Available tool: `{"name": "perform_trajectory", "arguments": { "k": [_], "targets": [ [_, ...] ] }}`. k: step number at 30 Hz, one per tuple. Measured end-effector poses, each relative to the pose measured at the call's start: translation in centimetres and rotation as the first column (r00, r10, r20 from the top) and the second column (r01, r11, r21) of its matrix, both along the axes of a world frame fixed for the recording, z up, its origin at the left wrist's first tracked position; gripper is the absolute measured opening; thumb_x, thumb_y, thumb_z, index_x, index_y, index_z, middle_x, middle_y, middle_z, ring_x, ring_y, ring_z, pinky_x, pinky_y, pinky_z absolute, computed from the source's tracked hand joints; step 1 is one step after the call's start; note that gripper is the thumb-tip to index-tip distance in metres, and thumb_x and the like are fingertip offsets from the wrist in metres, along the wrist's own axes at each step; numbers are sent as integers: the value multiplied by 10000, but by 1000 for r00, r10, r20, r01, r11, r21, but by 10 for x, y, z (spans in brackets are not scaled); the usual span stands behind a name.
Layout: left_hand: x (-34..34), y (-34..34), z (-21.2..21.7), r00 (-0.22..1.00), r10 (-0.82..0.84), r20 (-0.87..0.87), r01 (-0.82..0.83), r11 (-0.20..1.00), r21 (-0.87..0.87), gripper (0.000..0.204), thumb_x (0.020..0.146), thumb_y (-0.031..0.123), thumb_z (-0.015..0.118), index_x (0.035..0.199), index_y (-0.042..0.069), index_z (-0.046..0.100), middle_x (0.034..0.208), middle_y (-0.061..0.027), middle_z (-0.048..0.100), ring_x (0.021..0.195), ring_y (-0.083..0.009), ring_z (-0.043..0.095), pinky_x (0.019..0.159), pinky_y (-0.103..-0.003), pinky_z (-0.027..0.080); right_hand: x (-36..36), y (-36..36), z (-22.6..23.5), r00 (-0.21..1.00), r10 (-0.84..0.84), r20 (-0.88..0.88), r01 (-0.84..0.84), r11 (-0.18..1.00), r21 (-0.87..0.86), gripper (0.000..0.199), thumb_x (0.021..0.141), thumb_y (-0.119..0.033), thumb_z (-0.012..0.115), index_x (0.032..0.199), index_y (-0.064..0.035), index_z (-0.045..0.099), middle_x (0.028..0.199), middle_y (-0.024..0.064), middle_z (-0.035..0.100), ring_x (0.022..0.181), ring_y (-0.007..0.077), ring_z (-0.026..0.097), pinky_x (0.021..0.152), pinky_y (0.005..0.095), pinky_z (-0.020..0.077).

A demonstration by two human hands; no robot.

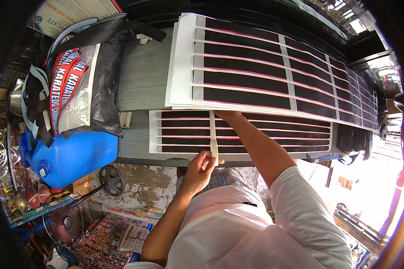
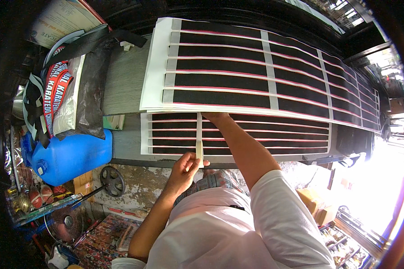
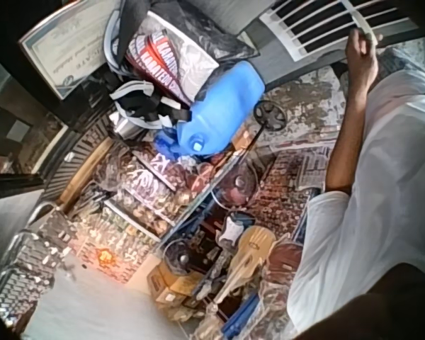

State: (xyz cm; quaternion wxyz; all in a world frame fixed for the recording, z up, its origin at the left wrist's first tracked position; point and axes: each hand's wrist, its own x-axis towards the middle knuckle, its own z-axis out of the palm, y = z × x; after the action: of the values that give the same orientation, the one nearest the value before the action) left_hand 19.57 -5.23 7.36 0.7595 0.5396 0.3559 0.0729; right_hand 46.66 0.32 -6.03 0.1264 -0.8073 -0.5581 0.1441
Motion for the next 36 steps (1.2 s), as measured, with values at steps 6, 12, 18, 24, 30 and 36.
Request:
{"name": "perform_trajectory", "arguments": {
  "k": [6,12,18,24,30,36],
  "targets": [
    [0,-2,-6,999,27,-18,-27,1000,-11,201,1158,207,589,1159,8,619,1077,-144,814,1056,-165,763,972,-323,554,-8,10,10,837,-16,-548,135,975,178,543,1106,-464,533,1555,-162,569,1613,118,565,1498,305,520,1298,496,380],
    [17,1,1,918,34,-394,60,973,224,491,1122,461,622,871,45,698,733,-110,788,703,-163,768,673,-311,563,9,11,6,881,-81,-466,209,951,230,523,1093,-444,557,1528,-154,584,1577,121,583,1471,305,539,1272,492,401],
    [9,-14,-36,834,22,-552,82,983,163,613,1090,550,629,721,63,680,582,-119,718,491,-203,712,477,-329,513,11,14,16,901,-112,-418,220,951,219,505,1079,-424,581,1500,-147,599,1541,124,601,1443,304,557,1246,488,421],
    [-6,-44,-46,907,260,-332,-370,869,-329,562,1100,511,648,785,46,685,651,-99,703,510,-248,732,457,-347,562,15,13,19,902,-127,-412,236,946,224,486,1065,-404,605,1473,-139,615,1506,128,619,1415,304,576,1219,484,441],
    [-10,-37,-45,864,80,-498,25,979,201,652,1114,536,575,797,-13,727,533,-112,687,485,-208,716,498,-346,565,14,13,18,898,-140,-417,253,940,230,467,1052,-384,629,1445,-132,630,1470,131,637,1388,304,595,1193,480,462],
    [-7,-39,-51,773,44,-633,111,973,204,746,1121,594,461,705,40,737,517,-74,687,484,-256,704,572,-400,594,13,14,17,898,-140,-417,256,938,235,449,1038,-364,653,1417,-124,645,1434,134,656,1360,304,613,1167,476,482]
  ]
}}
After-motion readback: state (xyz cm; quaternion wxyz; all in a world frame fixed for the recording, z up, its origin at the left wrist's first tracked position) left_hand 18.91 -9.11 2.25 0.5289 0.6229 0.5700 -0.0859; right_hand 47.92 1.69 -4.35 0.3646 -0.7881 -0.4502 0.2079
